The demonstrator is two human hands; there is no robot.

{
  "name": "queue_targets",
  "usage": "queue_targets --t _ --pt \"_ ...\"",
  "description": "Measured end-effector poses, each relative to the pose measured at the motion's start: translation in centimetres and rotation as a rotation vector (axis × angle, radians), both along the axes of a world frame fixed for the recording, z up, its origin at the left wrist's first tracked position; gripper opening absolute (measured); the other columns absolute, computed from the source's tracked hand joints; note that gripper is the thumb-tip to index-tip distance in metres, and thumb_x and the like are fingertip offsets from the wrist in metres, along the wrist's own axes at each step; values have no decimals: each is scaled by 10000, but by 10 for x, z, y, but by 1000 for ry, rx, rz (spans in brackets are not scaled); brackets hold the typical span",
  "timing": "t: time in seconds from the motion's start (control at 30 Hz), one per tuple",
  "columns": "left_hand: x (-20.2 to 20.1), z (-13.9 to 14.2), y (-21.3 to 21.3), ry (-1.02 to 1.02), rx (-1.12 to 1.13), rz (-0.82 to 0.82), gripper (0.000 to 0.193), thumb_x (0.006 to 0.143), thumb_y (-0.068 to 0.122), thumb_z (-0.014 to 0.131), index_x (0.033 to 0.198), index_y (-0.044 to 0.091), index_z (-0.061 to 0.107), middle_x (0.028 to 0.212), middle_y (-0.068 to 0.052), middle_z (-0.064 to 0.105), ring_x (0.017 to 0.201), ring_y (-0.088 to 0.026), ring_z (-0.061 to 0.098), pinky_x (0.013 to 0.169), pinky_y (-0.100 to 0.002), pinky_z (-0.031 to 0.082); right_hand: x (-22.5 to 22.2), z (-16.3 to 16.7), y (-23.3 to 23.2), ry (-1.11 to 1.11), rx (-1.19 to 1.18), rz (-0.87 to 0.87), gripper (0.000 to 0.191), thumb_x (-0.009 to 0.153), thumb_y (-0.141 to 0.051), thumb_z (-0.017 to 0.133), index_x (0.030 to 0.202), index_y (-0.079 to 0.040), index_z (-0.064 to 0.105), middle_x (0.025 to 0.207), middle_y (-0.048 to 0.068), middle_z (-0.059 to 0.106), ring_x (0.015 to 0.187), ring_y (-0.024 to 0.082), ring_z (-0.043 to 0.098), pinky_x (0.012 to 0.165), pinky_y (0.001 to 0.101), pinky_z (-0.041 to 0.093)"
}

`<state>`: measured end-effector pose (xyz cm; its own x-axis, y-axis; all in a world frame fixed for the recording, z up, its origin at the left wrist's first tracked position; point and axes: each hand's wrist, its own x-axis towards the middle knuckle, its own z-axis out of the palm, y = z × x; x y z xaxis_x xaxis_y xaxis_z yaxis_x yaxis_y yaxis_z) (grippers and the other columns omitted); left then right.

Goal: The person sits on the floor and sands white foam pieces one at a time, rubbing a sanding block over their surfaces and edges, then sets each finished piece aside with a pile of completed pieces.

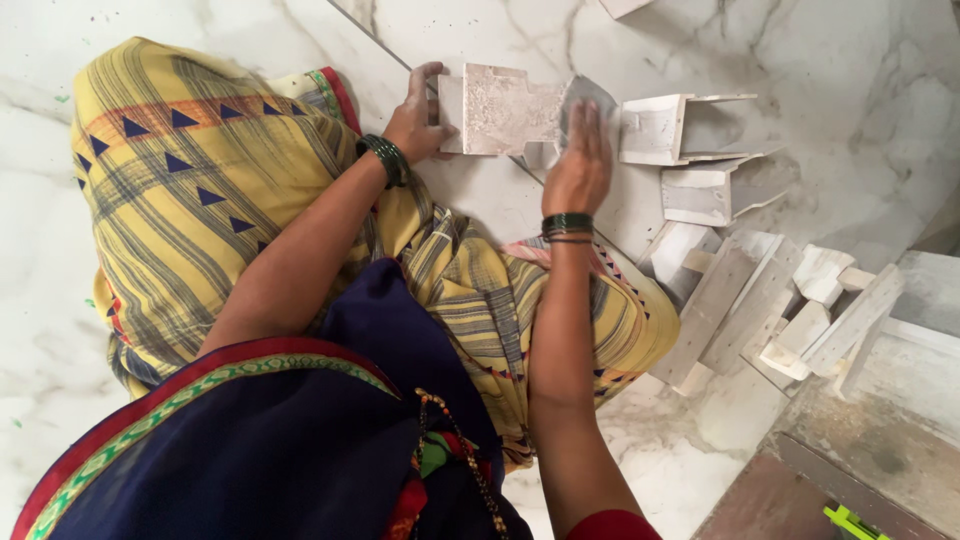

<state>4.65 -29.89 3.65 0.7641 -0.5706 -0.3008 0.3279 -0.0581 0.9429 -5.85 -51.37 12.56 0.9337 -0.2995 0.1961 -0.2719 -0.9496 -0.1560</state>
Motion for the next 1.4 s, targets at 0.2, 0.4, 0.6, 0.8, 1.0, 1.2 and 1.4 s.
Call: queue_targets --t 0.2,0.4,0.6,0.8,1.0,1.2,1.4 --pt "1 -14 -3 -299 224 22 608 903 95 760 1397 45 408 1089 -205 737 983 -298 732 816 -401 619 -32 -31 77 -85 -131 347 749 903 205 462 1562 -151 438 1630 110 419 1528 289 416 1301 468 338" --pt "11 -13 12 -498 292 182 398 711 190 888 1001 -13 706 900 -149 728 773 -250 726 742 -363 586 -33 1 35 -29 -91 115 685 805 146 484 1457 -56 548 1479 194 562 1363 338 566 1151 457 471" --pt "16 12 8 -3 39 305 363 993 309 685 1097 -33 747 952 -119 730 823 -176 707 788 -341 611 -36 1 -17 202 65 -281 306 955 -79 593 1249 -87 676 1027 232 735 959 444 685 834 546 519" --pt "9 25 7 73 -535 71 504 971 142 737 1405 -33 551 1246 -75 729 1111 -135 703 998 -292 582 -26 4 -18 -97 230 -255 309 1004 -80 587 1303 -66 661 1067 232 732 986 420 714 849 520 552" --pt "-1 25 -1 -63 -558 89 366 1005 44 704 1356 -17 619 1204 -93 747 1086 -136 717 996 -296 610 -29 34 8 -349 122 23 457 1025 42 538 1451 -120 574 1481 114 601 1406 301 561 1168 445 480" --pt "-11 14 -2 -375 -375 71 240 970 -36 707 1206 0 738 1131 -73 758 956 -78 662 866 -257 560 -19 30 57 -175 87 96 533 969 45 561 1466 -148 557 1513 50 581 1440 236 522 1242 517 348" --pt "-19 -11 -9 -294 -291 104 85 987 -33 681 1064 -25 717 940 -57 759 881 -46 631 815 -260 561 -19 18 100 -151 -25 378 550 977 74 553 1488 -130 537 1562 62 527 1476 246 508 1295 493 332"
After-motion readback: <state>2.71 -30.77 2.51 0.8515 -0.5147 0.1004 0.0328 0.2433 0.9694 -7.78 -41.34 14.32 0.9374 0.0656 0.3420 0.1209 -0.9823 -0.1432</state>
